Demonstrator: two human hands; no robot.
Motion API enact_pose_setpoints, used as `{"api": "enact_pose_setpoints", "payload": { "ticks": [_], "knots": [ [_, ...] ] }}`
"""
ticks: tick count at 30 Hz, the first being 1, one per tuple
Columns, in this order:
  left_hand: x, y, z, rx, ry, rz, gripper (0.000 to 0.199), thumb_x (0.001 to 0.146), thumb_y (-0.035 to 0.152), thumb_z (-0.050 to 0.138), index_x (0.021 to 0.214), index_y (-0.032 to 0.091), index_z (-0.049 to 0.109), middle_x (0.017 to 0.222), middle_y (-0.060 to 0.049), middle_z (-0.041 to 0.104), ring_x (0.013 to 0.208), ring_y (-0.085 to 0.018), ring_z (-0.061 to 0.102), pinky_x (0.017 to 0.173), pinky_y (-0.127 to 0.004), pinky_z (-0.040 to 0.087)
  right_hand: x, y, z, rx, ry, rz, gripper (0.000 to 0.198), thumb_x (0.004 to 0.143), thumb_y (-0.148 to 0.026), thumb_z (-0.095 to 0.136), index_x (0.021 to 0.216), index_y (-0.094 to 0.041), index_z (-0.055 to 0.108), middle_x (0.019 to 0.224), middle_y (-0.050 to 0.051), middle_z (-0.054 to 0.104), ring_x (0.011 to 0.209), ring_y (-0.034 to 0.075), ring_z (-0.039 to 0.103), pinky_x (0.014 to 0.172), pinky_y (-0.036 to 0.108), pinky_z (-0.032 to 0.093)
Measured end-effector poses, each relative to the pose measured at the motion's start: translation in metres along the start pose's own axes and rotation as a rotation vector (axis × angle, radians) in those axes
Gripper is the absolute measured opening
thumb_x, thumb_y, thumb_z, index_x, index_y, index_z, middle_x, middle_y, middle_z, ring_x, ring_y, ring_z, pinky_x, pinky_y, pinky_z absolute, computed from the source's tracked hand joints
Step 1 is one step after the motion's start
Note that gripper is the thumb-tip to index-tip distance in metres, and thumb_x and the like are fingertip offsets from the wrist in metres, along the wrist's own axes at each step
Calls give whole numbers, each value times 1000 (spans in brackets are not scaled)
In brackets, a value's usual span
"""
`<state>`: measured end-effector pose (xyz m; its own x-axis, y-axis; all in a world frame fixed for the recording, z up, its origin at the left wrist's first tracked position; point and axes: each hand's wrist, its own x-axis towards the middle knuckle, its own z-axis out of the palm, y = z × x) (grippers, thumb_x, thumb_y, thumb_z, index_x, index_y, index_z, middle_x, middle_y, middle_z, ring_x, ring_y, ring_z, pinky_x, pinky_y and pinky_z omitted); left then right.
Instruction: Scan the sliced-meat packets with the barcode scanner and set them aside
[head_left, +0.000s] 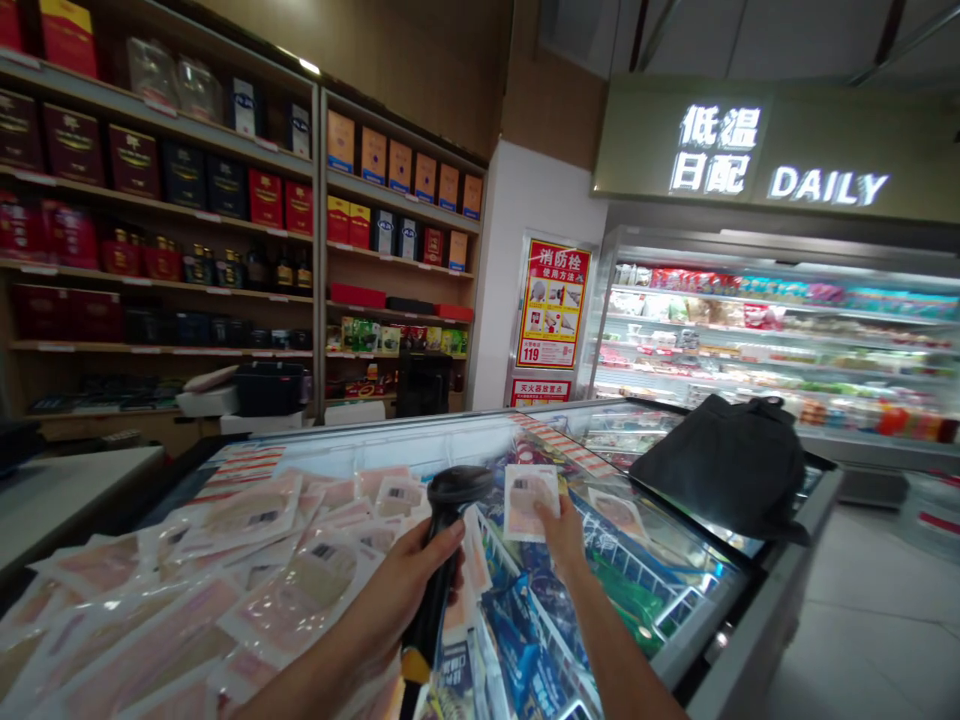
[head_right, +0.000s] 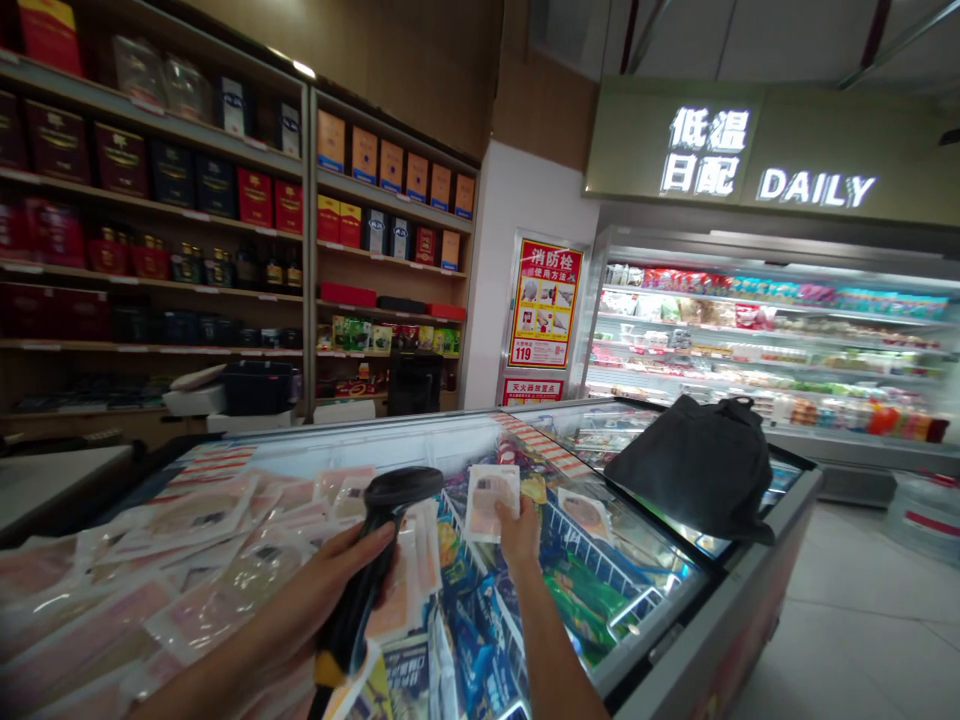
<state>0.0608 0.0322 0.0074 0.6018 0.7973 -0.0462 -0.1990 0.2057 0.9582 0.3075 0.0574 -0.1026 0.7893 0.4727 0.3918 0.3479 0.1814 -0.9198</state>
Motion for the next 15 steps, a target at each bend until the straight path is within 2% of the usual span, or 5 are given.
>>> {"api": "enact_pose_setpoints", "payload": {
  "ticks": [7, 11, 15],
  "knots": [
    [1, 26, 0, 152, 6, 196, 25, 62, 38, 60, 74, 17, 53, 70, 0, 58, 60, -12, 56, 56, -24, 42, 2, 5, -1, -46, 69, 16, 37, 56, -42, 56, 80, -14, 58, 65, 4, 62, 57, 17, 53, 51, 26, 37],
    [-4, 39, -3, 216, 57, 339, 22, 61, 33, 60, 74, 16, 54, 62, 1, 56, 54, -9, 50, 51, -22, 38, 0, 4, -1, -89, 57, -28, 34, 58, -41, 55, 79, -14, 57, 65, 5, 61, 59, 18, 53, 53, 26, 37],
    [-2, 43, -10, 119, 75, 416, 17, 64, 29, 59, 72, 15, 53, 60, 2, 55, 52, -8, 48, 50, -21, 37, -1, 4, 1, -118, 31, -34, 35, 61, -41, 52, 83, -13, 56, 70, 6, 61, 59, 18, 52, 54, 27, 37]
  ]
}}
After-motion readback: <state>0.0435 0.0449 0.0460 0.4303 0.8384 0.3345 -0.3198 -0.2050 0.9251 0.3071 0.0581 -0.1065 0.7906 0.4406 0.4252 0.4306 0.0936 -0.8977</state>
